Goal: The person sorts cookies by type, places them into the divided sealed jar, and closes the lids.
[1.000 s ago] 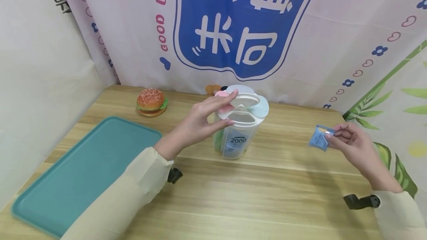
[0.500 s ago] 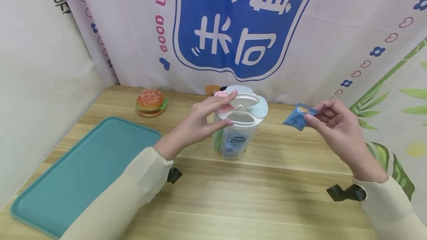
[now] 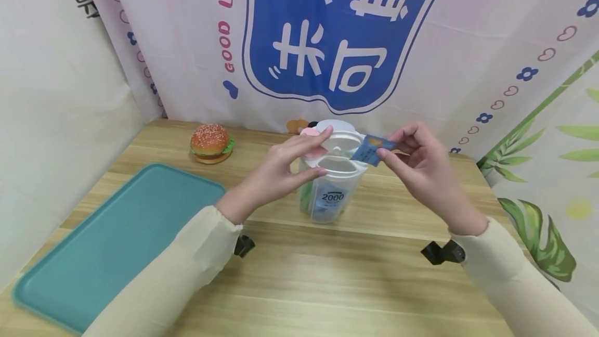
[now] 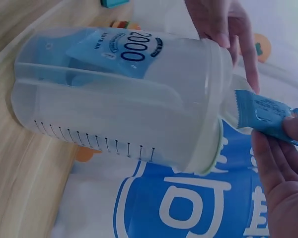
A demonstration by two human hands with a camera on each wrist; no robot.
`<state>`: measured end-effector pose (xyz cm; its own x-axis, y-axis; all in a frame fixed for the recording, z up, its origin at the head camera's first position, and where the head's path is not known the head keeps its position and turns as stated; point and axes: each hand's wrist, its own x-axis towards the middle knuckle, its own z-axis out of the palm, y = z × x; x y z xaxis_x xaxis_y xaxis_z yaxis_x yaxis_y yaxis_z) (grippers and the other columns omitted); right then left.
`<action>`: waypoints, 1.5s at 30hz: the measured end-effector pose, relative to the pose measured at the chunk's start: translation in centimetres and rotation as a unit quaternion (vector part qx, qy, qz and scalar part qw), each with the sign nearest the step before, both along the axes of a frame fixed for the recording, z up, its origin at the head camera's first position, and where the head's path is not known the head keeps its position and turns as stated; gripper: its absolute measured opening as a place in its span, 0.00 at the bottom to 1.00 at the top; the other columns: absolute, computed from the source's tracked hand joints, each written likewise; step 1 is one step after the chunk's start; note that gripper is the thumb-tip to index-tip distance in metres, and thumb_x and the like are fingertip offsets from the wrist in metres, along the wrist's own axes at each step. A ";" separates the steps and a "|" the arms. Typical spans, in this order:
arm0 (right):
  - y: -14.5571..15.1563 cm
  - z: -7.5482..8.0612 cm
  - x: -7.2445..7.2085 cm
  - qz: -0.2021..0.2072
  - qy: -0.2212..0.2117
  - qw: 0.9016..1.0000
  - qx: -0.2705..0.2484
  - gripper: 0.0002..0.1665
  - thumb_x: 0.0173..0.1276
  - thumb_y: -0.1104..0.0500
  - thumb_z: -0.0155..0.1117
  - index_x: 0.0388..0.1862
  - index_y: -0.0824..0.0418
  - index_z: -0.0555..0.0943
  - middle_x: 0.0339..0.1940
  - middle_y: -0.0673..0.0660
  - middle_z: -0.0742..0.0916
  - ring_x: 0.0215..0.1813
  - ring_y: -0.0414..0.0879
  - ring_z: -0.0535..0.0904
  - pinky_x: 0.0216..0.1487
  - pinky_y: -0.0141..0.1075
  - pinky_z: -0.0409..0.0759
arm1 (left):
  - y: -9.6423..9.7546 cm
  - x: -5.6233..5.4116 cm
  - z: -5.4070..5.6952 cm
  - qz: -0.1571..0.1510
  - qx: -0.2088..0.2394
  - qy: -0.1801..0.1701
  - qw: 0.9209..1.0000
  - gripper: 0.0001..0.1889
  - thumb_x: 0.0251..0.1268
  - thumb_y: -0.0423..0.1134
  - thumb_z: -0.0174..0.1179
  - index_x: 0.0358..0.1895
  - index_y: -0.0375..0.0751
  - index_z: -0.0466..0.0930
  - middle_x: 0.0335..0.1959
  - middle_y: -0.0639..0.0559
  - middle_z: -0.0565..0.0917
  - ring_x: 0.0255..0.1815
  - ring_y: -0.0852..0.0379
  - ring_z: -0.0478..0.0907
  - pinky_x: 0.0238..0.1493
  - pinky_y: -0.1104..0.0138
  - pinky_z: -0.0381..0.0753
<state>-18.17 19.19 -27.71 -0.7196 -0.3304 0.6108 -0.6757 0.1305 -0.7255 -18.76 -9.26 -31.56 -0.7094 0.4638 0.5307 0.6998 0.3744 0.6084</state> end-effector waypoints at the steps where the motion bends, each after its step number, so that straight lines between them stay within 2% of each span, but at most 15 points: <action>1: -0.3 -0.1 0.0 0.003 0.011 1.000 0.003 0.13 0.66 0.83 0.62 0.46 0.80 0.71 0.39 0.49 0.87 0.43 0.35 0.88 0.45 0.26 0.90 | 0.0 0.0 0.0 0.000 -0.001 0.000 1.000 0.39 0.67 0.36 0.72 0.80 0.44 0.66 0.73 0.45 0.79 0.76 0.49 0.75 0.81 0.52 0.71; 3: -0.8 -0.3 0.0 0.003 0.037 0.999 0.014 0.17 0.64 0.85 0.62 0.49 0.83 0.70 0.42 0.46 0.87 0.45 0.34 0.88 0.46 0.26 0.90 | 0.0 0.0 -0.1 0.000 -0.002 0.001 1.000 0.39 0.67 0.36 0.72 0.80 0.45 0.66 0.73 0.46 0.79 0.76 0.49 0.75 0.81 0.52 0.71; 7: -1.4 -0.4 -0.2 -0.003 0.091 0.995 0.048 0.25 0.61 0.86 0.64 0.58 0.82 0.72 0.48 0.41 0.87 0.49 0.32 0.88 0.49 0.27 0.90 | -0.1 -0.1 -0.1 -0.003 0.000 0.003 1.000 0.39 0.67 0.36 0.72 0.80 0.44 0.66 0.72 0.45 0.80 0.76 0.49 0.75 0.81 0.52 0.71; 9: -1.7 -0.4 -0.3 0.001 0.112 0.992 0.059 0.27 0.61 0.86 0.64 0.59 0.80 0.75 0.50 0.45 0.88 0.50 0.31 0.88 0.50 0.28 0.90 | -0.1 -0.1 -0.1 -0.003 0.000 0.004 1.000 0.39 0.67 0.36 0.72 0.80 0.44 0.66 0.71 0.45 0.81 0.76 0.49 0.75 0.81 0.52 0.71; 14: -2.2 -0.9 -0.6 0.020 0.153 0.985 0.082 0.24 0.59 0.86 0.66 0.55 0.77 0.80 0.48 0.66 0.89 0.52 0.31 0.87 0.49 0.27 0.90 | -0.1 0.0 0.0 -0.003 0.001 0.002 1.000 0.39 0.67 0.36 0.72 0.80 0.44 0.66 0.70 0.45 0.82 0.75 0.49 0.76 0.81 0.52 0.72; 16: -2.4 -1.1 -0.7 0.021 0.161 0.983 0.090 0.23 0.60 0.86 0.66 0.54 0.76 0.81 0.47 0.69 0.88 0.53 0.30 0.86 0.51 0.27 0.90 | -0.1 0.1 0.0 -0.003 0.001 0.000 1.000 0.39 0.67 0.35 0.72 0.80 0.44 0.66 0.69 0.45 0.83 0.74 0.49 0.77 0.81 0.51 0.72; 23: -2.8 -1.6 -0.8 0.011 0.166 0.981 0.102 0.20 0.60 0.84 0.67 0.49 0.72 0.83 0.44 0.65 0.89 0.53 0.29 0.85 0.53 0.25 0.88 | 0.0 0.1 0.2 0.002 -0.007 0.001 1.000 0.40 0.67 0.36 0.72 0.80 0.44 0.66 0.66 0.46 0.85 0.72 0.50 0.78 0.80 0.51 0.72; 30: -2.9 -2.1 -0.9 0.011 0.190 0.971 0.146 0.20 0.61 0.81 0.71 0.50 0.69 0.83 0.46 0.60 0.90 0.51 0.40 0.88 0.53 0.27 0.88 | 0.0 0.1 0.2 0.006 -0.007 -0.007 1.000 0.40 0.67 0.36 0.72 0.80 0.46 0.66 0.69 0.46 0.82 0.74 0.50 0.77 0.79 0.52 0.74; 35: -2.8 -2.5 -0.5 0.009 0.201 0.962 0.182 0.19 0.61 0.79 0.72 0.49 0.66 0.84 0.45 0.58 0.91 0.49 0.48 0.89 0.57 0.22 0.85 | 0.1 0.0 0.1 -0.002 -0.004 0.001 1.000 0.39 0.67 0.36 0.72 0.80 0.45 0.66 0.71 0.46 0.81 0.75 0.50 0.76 0.80 0.53 0.73; 40: -2.8 -2.7 -0.2 0.016 0.208 0.954 0.215 0.19 0.63 0.76 0.73 0.52 0.65 0.83 0.48 0.57 0.91 0.52 0.50 0.90 0.63 0.22 0.82 | -0.1 0.2 0.0 0.001 -0.001 0.003 1.000 0.39 0.66 0.36 0.73 0.80 0.45 0.67 0.71 0.46 0.81 0.75 0.50 0.76 0.80 0.53 0.73; 45: -2.7 -3.0 -0.2 0.014 0.221 0.947 0.232 0.21 0.61 0.77 0.73 0.52 0.65 0.84 0.50 0.58 0.91 0.54 0.52 0.89 0.64 0.24 0.82 | -0.2 0.1 0.0 0.001 -0.004 0.005 1.000 0.39 0.67 0.36 0.72 0.80 0.44 0.66 0.73 0.45 0.80 0.76 0.50 0.75 0.80 0.53 0.73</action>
